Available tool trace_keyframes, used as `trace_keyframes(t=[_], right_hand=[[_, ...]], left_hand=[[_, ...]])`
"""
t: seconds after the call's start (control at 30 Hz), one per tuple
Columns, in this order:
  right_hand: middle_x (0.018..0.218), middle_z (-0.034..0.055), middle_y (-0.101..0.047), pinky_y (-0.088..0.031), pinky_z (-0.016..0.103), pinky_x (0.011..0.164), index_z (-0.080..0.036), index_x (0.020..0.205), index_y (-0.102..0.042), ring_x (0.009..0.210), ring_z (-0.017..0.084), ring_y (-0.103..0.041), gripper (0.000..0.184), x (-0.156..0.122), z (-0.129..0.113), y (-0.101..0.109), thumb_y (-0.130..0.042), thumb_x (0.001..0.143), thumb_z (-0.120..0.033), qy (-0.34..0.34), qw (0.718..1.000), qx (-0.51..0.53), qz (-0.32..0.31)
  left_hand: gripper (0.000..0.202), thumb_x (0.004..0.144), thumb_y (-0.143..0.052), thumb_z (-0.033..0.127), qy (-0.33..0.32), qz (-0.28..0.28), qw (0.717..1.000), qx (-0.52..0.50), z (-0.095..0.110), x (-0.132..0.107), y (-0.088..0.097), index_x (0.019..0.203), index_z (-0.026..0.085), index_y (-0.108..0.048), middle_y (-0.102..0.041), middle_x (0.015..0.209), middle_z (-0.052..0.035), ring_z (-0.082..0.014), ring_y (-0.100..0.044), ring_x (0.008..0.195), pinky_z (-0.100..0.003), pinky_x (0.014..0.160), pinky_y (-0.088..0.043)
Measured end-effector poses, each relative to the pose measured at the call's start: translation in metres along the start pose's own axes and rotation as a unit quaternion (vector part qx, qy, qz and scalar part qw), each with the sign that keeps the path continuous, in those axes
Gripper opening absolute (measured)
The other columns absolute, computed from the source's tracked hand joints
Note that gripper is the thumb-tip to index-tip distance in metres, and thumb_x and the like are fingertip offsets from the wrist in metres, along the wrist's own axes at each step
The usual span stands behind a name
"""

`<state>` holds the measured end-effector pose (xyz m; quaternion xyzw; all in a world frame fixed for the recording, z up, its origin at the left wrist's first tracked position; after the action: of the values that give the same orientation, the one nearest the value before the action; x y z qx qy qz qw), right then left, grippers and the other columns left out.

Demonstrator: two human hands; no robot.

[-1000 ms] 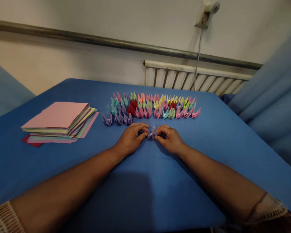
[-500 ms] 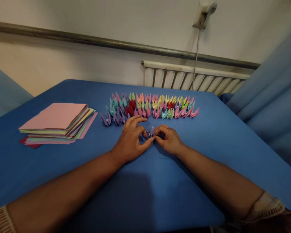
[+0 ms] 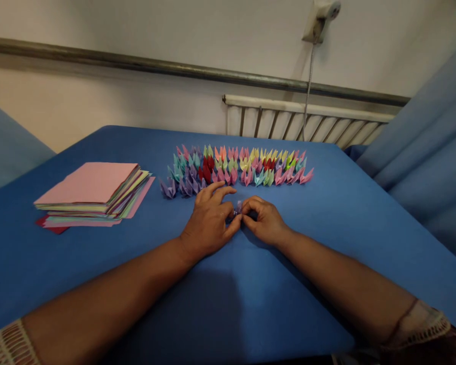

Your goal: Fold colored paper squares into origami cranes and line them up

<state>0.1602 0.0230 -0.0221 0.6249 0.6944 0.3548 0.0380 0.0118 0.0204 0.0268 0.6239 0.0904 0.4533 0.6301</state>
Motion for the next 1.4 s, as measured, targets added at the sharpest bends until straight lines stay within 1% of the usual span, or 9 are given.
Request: trace_keyframes(t=[0.33,0.5,0.63,0.87,1.0,1.13,1.23,1.3,1.4], right_hand=[[0.081,0.0004,-0.06,-0.043,0.026,0.066,-0.02,0.068,-0.053,0.071,0.013,-0.055,0.014,0.001,0.007,-0.001,-0.06,0.079,-0.013,-0.031,0.999,-0.008,0.011],[0.078,-0.0005,-0.059,-0.042,0.026,0.066,-0.02,0.069,-0.053,0.07,0.013,-0.053,0.013,0.001,0.007,-0.001,-0.059,0.079,-0.013,-0.03,0.999,-0.008,0.011],[0.077,-0.0008,-0.058,-0.042,0.025,0.065,-0.02,0.07,-0.053,0.069,0.013,-0.053,0.012,0.002,0.007,-0.001,-0.06,0.078,-0.013,-0.033,0.999,0.0,0.012],[0.078,0.0006,-0.059,-0.043,0.026,0.068,-0.019,0.071,-0.056,0.073,0.014,-0.055,0.01,0.002,0.005,0.0,-0.059,0.079,-0.013,-0.031,0.999,0.002,0.011],[0.08,0.001,-0.06,-0.044,0.026,0.067,-0.019,0.073,-0.057,0.072,0.014,-0.055,0.009,0.001,0.006,0.0,-0.06,0.077,-0.012,-0.033,0.999,0.006,0.009],[0.08,0.0011,-0.06,-0.044,0.026,0.067,-0.02,0.072,-0.057,0.072,0.013,-0.055,0.009,0.001,0.008,-0.001,-0.06,0.077,-0.013,-0.031,0.999,0.011,0.015],[0.079,0.0008,-0.059,-0.044,0.026,0.066,-0.02,0.072,-0.058,0.07,0.013,-0.055,0.007,0.001,0.012,-0.001,-0.06,0.078,-0.016,-0.038,0.998,0.026,0.034],[0.075,-0.0003,-0.057,-0.043,0.025,0.062,-0.019,0.072,-0.059,0.065,0.012,-0.053,0.006,0.0,0.017,0.0,-0.061,0.078,-0.02,-0.058,0.996,0.043,0.054],[0.072,-0.0016,-0.056,-0.042,0.024,0.058,-0.02,0.072,-0.061,0.06,0.012,-0.052,0.007,0.001,0.024,-0.002,-0.062,0.076,-0.026,-0.096,0.989,0.081,0.081]], left_hand=[[0.017,0.084,-0.052,0.018,-0.042,-0.005,0.999,-0.007,0.003,-0.003,0.001,0.078,0.017,-0.067,-0.058,0.126,-0.0089,-0.0321,-0.039,0.13,-0.052,0.108,-0.032],[0.016,0.084,-0.053,0.02,-0.053,-0.012,0.998,-0.025,0.006,-0.004,0.002,0.079,0.018,-0.068,-0.06,0.123,-0.0076,-0.0314,-0.04,0.129,-0.052,0.108,-0.031],[0.017,0.082,-0.058,0.026,-0.044,0.008,0.997,-0.066,0.003,-0.002,0.007,0.067,0.018,-0.062,-0.063,0.117,-0.0071,-0.0307,-0.043,0.125,-0.05,0.106,-0.032],[0.025,0.085,-0.053,0.027,0.12,0.137,0.964,-0.193,-0.034,0.003,0.008,0.062,0.018,-0.053,-0.067,0.094,-0.0046,-0.0199,-0.059,0.096,-0.038,0.095,-0.042],[0.026,0.084,-0.053,0.031,0.208,0.125,0.937,-0.252,-0.05,0.006,-0.006,0.062,0.018,-0.057,-0.068,0.086,-0.0041,-0.0186,-0.062,0.087,-0.033,0.085,-0.046],[0.028,0.085,-0.052,0.031,0.245,0.107,0.919,-0.29,-0.045,0.002,-0.005,0.063,0.017,-0.059,-0.064,0.068,-0.0022,-0.0149,-0.059,0.066,-0.027,0.065,-0.045],[0.034,0.087,-0.049,0.028,0.163,0.084,0.943,-0.277,-0.023,-0.004,0.005,0.055,0.018,-0.051,-0.052,0.053,0.0013,-0.0118,-0.049,0.052,-0.025,0.056,-0.039],[0.034,0.086,-0.049,0.024,0.028,0.042,0.962,-0.27,0.001,-0.009,0.006,0.053,0.018,-0.044,-0.048,0.053,0.0019,-0.0108,-0.044,0.052,-0.025,0.055,-0.036],[0.031,0.082,-0.049,0.018,-0.16,-0.068,0.947,-0.27,0.033,-0.02,-0.007,0.053,0.019,-0.039,-0.043,0.049,0.0035,-0.0106,-0.038,0.05,-0.026,0.055,-0.034]])
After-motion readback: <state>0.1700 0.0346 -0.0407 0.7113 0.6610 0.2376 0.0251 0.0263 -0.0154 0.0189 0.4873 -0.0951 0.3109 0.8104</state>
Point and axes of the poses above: each hand's wrist, its own x-axis towards the middle knuckle, its own y-axis out of the back of the hand, z = x × y, the point moved 4 cm from there along x, towards the middle knuckle
